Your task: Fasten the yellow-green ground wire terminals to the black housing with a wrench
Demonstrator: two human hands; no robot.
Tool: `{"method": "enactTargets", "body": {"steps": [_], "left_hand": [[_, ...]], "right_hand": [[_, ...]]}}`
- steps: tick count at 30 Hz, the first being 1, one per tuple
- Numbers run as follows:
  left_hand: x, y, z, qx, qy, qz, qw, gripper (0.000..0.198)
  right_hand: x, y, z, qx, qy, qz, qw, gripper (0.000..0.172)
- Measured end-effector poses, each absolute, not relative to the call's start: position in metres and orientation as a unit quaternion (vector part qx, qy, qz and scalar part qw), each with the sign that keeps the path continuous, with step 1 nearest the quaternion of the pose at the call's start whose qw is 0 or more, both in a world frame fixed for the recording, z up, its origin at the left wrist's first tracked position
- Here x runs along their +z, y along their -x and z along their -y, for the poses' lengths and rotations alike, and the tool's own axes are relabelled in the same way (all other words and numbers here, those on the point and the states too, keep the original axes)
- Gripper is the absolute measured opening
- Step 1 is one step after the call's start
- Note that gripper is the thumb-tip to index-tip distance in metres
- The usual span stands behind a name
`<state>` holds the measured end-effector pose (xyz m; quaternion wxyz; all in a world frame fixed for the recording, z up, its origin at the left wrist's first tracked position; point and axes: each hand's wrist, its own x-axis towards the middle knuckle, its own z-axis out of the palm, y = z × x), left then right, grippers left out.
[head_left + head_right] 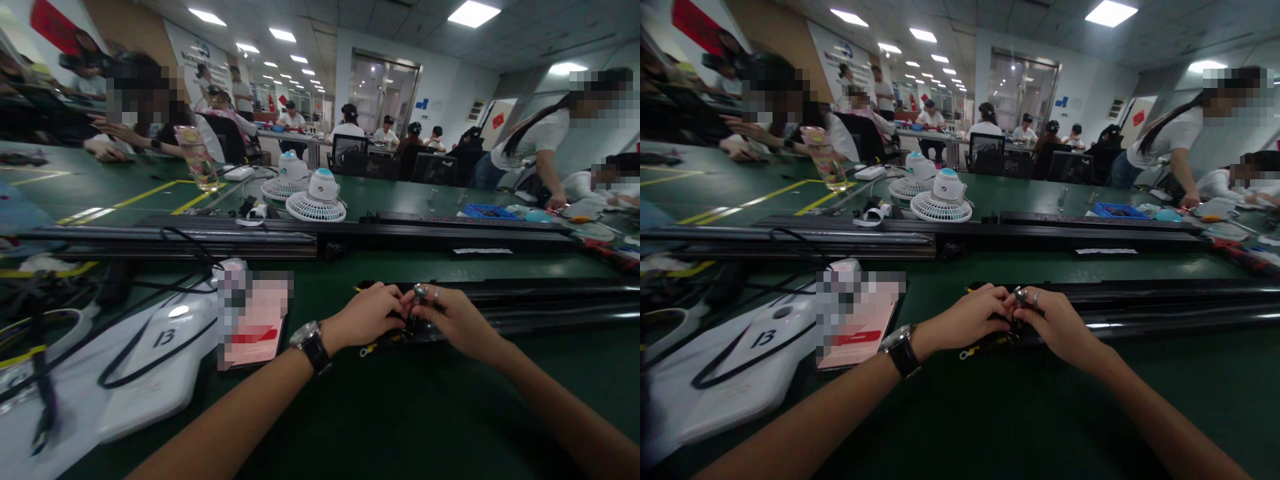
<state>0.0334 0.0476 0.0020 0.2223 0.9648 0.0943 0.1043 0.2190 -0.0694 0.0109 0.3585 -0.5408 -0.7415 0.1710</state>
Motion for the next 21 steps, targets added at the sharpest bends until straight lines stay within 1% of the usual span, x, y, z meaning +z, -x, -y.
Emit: {"method": "enactTargets", "body": {"steps": [6,13,21], "left_hand": [[-0.006,-0.034,-0.052,0.111,-0.963,-0.089,0.229,0.011],[-0.002,-0.033,-0.051,0.105,-0.963,-0.087,0.233,0.011],[0.004,-0.033,-0.049,0.091,-0.963,-0.095,0.235,0.013]], "right_hand": [[0.008,-0.222,0.068,0.168,0.552,0.725,0.375,0.017],[0.01,-0.223,0.069,0.181,0.554,0.714,0.388,0.011],[0.014,-0.221,0.069,0.221,0.525,0.736,0.366,0.015]]}}
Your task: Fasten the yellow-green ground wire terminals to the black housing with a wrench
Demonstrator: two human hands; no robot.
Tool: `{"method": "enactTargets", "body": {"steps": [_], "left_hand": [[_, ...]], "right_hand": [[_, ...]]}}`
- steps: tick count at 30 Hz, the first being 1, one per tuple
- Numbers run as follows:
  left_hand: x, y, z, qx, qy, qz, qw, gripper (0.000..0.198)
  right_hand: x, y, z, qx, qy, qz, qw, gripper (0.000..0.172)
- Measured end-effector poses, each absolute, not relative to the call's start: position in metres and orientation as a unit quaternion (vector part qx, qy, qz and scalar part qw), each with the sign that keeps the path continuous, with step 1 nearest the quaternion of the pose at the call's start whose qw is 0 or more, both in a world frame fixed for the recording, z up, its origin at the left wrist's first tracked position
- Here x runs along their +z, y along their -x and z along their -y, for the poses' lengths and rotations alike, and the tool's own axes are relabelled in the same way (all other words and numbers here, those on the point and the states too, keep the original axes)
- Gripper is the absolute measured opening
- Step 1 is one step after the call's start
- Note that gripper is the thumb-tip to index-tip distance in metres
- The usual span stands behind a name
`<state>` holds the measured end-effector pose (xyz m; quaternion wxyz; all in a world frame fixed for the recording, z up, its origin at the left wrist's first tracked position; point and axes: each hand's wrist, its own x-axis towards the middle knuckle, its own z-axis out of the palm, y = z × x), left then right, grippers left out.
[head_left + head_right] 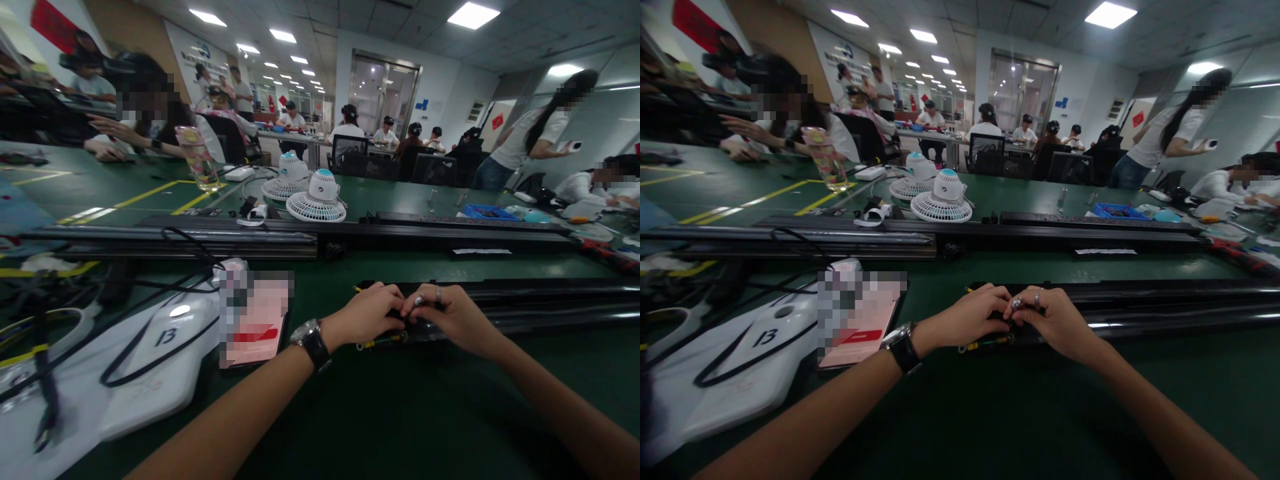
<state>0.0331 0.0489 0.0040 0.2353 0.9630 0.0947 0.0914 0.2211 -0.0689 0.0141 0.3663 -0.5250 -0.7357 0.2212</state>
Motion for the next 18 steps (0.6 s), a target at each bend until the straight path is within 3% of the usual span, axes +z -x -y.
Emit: {"method": "enactTargets", "body": {"steps": [5,18], "left_hand": [[0.003,-0.0334,-0.049,0.091,-0.962,-0.095,0.24,0.015],[0.0016,-0.035,-0.0481,0.124,-0.956,-0.098,0.247,0.01]], "right_hand": [[0.0107,-0.2235,0.0672,0.306,0.503,0.707,0.392,0.013],[0.0076,-0.2174,0.0723,0.23,0.533,0.695,0.425,0.009]]}}
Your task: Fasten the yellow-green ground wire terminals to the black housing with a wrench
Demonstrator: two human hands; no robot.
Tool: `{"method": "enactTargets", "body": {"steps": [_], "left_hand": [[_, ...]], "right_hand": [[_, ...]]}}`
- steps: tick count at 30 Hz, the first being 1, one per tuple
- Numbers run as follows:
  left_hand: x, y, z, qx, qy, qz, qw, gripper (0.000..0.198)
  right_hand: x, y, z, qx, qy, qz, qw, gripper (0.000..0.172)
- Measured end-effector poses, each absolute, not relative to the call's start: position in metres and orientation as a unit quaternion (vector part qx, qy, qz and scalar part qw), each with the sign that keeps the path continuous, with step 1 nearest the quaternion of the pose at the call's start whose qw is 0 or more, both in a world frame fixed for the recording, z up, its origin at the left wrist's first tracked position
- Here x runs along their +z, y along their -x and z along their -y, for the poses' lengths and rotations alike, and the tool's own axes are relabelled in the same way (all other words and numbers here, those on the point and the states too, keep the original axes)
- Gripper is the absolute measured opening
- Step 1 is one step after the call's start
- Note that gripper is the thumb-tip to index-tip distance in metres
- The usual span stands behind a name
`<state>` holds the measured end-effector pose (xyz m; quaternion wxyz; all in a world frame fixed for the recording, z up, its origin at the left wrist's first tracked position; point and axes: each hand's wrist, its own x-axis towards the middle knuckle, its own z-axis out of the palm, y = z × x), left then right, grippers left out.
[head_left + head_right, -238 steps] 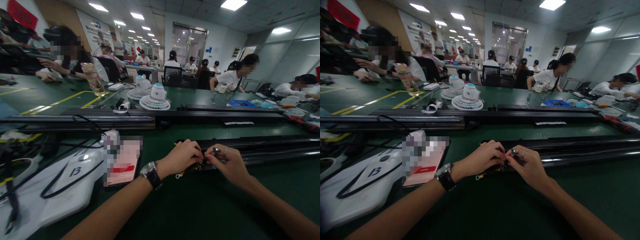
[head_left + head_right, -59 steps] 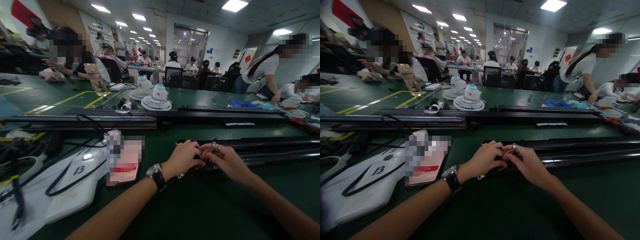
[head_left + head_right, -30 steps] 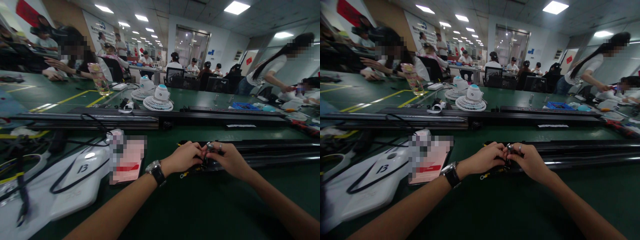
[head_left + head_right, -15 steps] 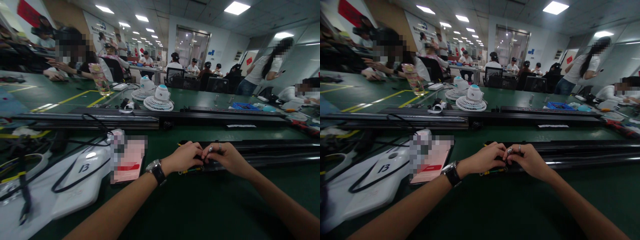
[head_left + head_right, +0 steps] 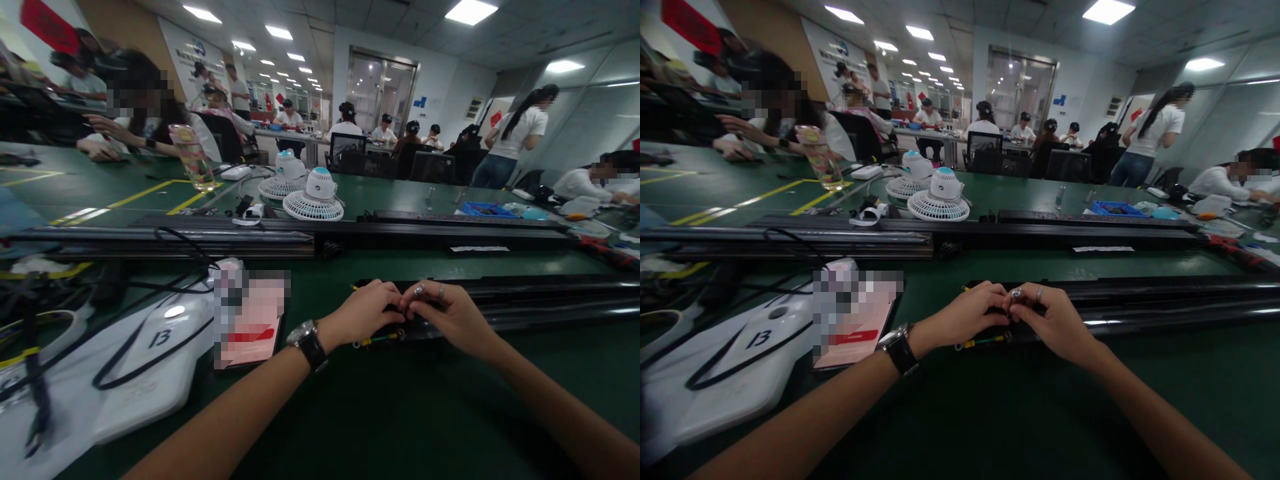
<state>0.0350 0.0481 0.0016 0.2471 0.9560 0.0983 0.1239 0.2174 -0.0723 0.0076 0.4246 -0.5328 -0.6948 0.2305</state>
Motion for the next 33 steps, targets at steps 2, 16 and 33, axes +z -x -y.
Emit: {"method": "enactTargets", "body": {"steps": [2,16,33], "left_hand": [[-0.001,-0.036,-0.048,0.138,-0.954,-0.104,0.245,0.01],[0.003,-0.037,-0.043,0.171,-0.947,-0.101,0.252,0.013],[0.002,-0.035,-0.045,0.162,-0.951,-0.072,0.253,0.011]], "right_hand": [[0.009,-0.214,0.075,0.196,0.528,0.708,0.426,0.01],[0.002,-0.224,0.086,0.204,0.55,0.662,0.466,0.011],[0.002,-0.223,0.087,0.157,0.547,0.706,0.422,0.01]]}}
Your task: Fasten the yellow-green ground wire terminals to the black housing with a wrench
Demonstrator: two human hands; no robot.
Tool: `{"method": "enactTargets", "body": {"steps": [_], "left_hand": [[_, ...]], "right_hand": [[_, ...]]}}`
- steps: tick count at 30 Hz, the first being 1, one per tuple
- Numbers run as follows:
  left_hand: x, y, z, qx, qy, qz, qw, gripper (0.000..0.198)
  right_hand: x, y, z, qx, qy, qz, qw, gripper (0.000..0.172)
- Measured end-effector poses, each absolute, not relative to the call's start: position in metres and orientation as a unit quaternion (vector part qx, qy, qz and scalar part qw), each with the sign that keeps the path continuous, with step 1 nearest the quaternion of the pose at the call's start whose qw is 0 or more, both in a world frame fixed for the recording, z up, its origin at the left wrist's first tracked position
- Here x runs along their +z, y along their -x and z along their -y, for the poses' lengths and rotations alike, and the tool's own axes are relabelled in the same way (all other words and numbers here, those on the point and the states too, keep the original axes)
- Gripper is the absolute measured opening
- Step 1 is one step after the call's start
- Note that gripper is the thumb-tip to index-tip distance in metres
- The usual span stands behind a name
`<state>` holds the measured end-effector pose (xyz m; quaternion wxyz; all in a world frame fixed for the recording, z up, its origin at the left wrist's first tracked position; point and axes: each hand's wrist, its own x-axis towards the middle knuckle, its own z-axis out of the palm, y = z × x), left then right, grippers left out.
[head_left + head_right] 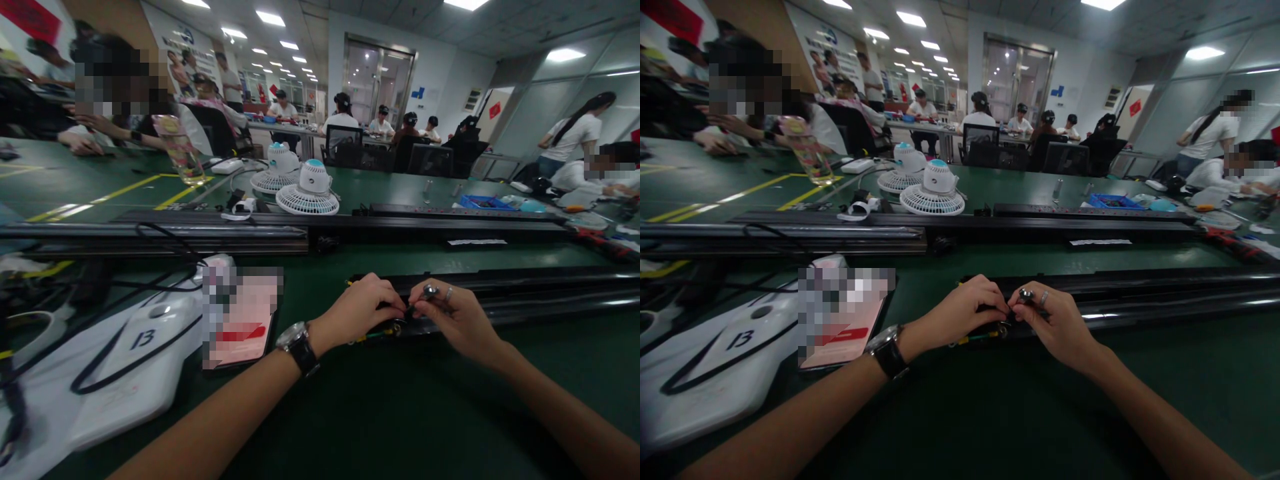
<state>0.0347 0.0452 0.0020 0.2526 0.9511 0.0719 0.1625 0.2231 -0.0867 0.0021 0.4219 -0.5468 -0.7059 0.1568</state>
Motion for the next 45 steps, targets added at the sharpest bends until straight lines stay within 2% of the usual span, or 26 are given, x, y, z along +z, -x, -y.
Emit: {"method": "enactTargets", "body": {"steps": [45], "left_hand": [[0.0002,-0.0348,-0.044,0.129,-0.971,-0.081,0.186,0.013]], "right_hand": [[-0.0027,-0.2282,0.0868,0.151,0.538,0.728,0.397,0.011]]}}
